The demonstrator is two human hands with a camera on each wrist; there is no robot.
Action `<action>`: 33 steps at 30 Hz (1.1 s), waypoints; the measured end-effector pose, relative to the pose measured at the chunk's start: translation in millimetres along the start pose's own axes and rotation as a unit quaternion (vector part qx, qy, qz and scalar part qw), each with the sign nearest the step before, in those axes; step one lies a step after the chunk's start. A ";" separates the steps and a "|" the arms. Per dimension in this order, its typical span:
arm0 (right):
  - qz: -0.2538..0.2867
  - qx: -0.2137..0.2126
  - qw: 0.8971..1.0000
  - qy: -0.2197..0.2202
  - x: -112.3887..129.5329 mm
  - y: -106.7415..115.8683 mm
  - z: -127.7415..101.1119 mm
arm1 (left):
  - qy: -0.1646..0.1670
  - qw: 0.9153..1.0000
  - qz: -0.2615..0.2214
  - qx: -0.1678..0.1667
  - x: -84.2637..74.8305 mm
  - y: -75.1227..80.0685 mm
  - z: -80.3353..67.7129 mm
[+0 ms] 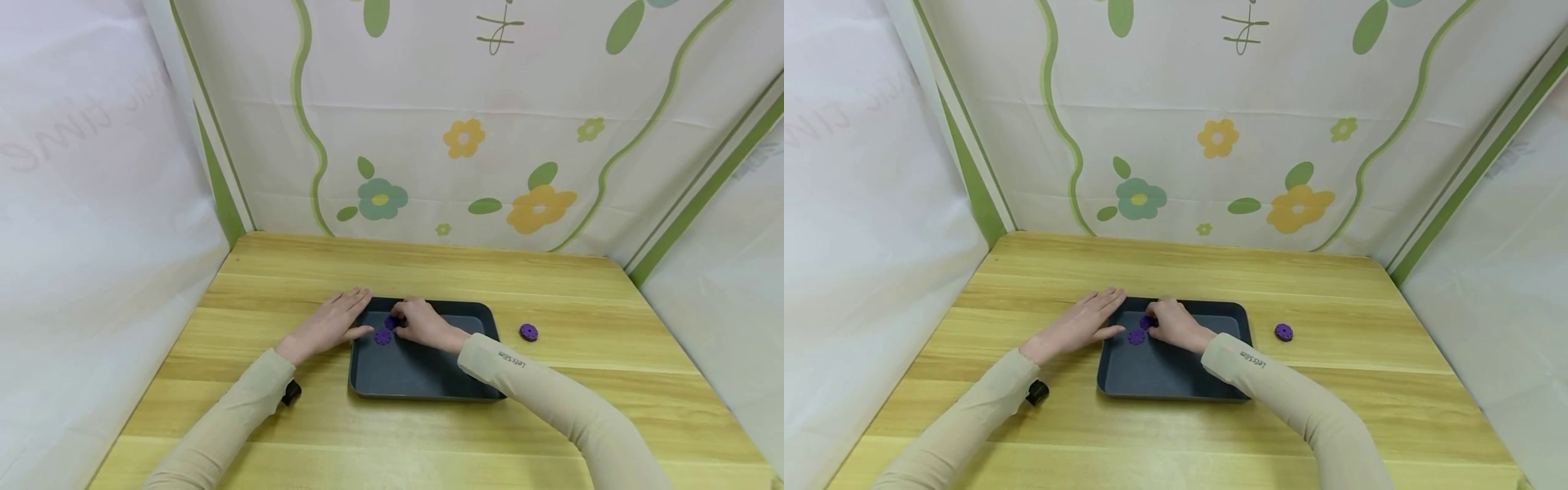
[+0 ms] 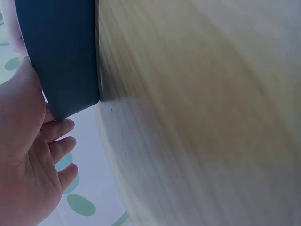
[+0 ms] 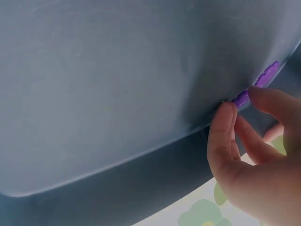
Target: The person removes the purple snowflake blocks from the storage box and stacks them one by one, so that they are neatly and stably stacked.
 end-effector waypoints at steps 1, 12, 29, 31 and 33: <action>0.000 0.000 1.000 0.000 0.1 -0.1 0.0 | -0.001 1.000 0.000 -0.001 -0.1 0.3 0.0; -0.002 -0.007 1.000 0.019 4.6 3.3 -1.4 | -0.002 1.000 -0.005 -0.006 -0.7 1.9 -0.4; 0.012 0.017 1.000 0.004 0.3 3.1 -0.9 | 0.002 1.000 -0.005 -0.001 -0.9 1.6 -1.5; 0.018 0.018 1.000 0.003 -0.5 3.4 -0.3 | 0.002 1.000 -0.004 -0.001 -0.8 1.7 -1.5; 0.022 0.021 1.000 0.003 -1.7 3.5 -0.1 | 0.002 1.000 -0.004 -0.001 -0.8 1.6 -1.4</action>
Point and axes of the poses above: each hand's wrist, its own z-axis towards the middle knuckle, its own y-axis out of the back of the hand, x = y × z, the point moved 7 cm from there along z, towards the middle knuckle, and after that the axes turned 5 degrees about -x, right-handed, at the moved point
